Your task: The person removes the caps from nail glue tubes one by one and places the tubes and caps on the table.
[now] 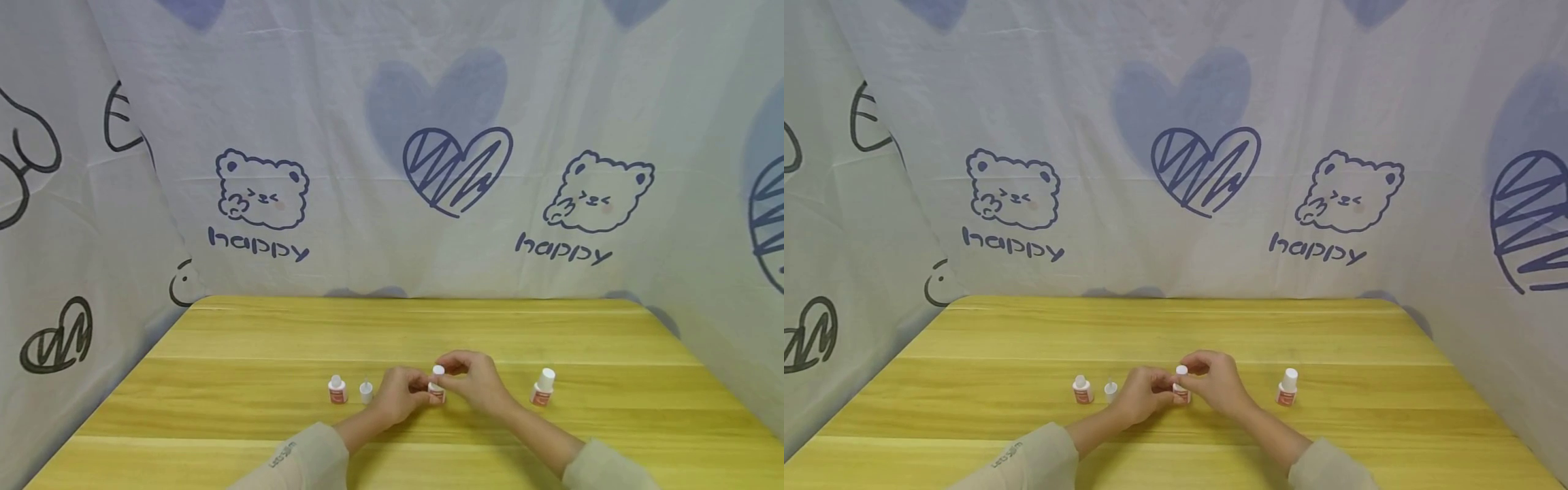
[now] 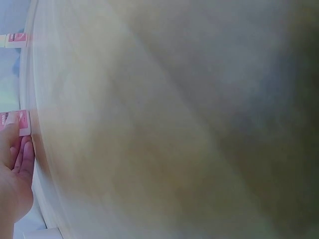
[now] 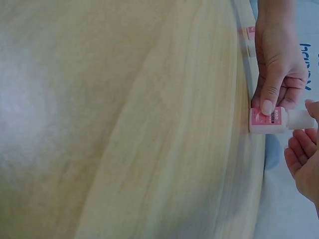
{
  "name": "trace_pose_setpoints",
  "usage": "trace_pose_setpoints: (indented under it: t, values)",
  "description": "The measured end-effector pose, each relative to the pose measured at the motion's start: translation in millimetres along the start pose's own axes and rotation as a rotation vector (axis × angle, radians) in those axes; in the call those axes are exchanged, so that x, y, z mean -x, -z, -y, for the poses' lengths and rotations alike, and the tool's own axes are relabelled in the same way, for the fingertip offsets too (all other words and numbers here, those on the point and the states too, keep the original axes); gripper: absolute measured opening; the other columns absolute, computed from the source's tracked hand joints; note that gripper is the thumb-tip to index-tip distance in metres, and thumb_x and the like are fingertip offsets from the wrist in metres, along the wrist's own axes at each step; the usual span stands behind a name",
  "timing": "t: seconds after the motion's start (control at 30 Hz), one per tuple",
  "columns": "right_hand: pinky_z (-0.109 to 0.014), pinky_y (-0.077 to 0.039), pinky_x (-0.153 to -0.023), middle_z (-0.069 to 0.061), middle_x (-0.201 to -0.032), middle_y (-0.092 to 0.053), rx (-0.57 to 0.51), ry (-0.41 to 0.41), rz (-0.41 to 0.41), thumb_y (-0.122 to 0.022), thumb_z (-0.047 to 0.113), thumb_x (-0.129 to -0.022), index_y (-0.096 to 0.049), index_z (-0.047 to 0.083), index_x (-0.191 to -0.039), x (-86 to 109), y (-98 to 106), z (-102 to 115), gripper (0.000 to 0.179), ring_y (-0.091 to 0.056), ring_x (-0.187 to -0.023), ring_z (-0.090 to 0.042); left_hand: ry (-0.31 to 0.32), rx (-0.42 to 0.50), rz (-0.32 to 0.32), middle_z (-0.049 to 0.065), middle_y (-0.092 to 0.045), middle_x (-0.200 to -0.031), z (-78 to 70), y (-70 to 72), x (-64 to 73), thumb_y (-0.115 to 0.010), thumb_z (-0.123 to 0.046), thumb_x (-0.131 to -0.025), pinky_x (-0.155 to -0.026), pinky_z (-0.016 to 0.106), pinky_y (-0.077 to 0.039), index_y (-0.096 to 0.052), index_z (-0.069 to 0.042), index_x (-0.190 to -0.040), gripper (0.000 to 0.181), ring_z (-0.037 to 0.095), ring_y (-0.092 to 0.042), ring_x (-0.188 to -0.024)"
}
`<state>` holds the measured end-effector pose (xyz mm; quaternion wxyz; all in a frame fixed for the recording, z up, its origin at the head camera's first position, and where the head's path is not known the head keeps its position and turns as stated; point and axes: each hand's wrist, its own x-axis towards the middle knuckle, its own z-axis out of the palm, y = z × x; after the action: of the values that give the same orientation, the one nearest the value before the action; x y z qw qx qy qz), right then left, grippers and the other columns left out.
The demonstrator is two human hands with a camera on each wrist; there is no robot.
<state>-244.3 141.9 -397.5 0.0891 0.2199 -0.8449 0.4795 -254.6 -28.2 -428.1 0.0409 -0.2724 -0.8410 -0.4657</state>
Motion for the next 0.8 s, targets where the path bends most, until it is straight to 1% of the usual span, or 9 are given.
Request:
trace_pose_setpoints:
  t: [0.13, 0.4, 0.57, 0.8]
  values:
    - [-0.021, -0.051, -0.069, -0.008, -0.08, -0.07, 0.0, -0.013, -0.036, -0.076, 0.013, -0.076, -0.068, 0.003, -0.084, 0.6, -2.0, -0.3, 0.015, -0.059, -0.073, -0.004, 0.009, 0.004, -0.001, 0.012, -0.072, -0.079, 0.0, -0.2, 0.2, -0.074, -0.007, -0.076, -0.065, 0.014, -0.049, -0.071, 0.002, -0.083, 0.012, 0.01, -0.065, -0.072]
    - [-0.022, -0.052, -0.067, -0.008, -0.078, -0.07, -0.002, -0.03, -0.051, -0.076, 0.011, -0.075, -0.068, 0.003, -0.08, 0.6, -3.4, -0.9, 0.013, -0.06, -0.071, -0.004, 0.013, 0.005, -0.001, 0.012, -0.072, -0.08, 0.9, -0.8, 0.5, -0.075, -0.008, -0.075, -0.065, 0.013, -0.05, -0.071, 0.002, -0.084, 0.015, 0.012, -0.066, -0.072]
    - [-0.021, -0.052, -0.066, -0.008, -0.078, -0.07, -0.006, -0.025, -0.029, -0.076, 0.013, -0.076, -0.069, 0.003, -0.081, 0.1, -1.6, -1.2, 0.013, -0.06, -0.071, -0.003, 0.009, 0.023, 0.004, 0.014, -0.072, -0.082, 0.7, -0.8, 0.3, -0.074, -0.007, -0.075, -0.066, 0.013, -0.05, -0.071, 0.004, -0.087, 0.016, 0.016, -0.067, -0.074]
    - [-0.02, -0.052, -0.069, -0.011, -0.083, -0.071, -0.013, -0.015, 0.027, -0.073, 0.012, -0.079, -0.07, 0.001, -0.084, -0.7, 2.3, -0.5, 0.014, -0.062, -0.075, -0.006, 0.01, 0.028, 0.013, 0.014, -0.072, -0.083, 0.2, -0.1, 0.1, -0.074, -0.007, -0.076, -0.067, 0.014, -0.05, -0.071, 0.004, -0.089, 0.018, 0.018, -0.068, -0.076]
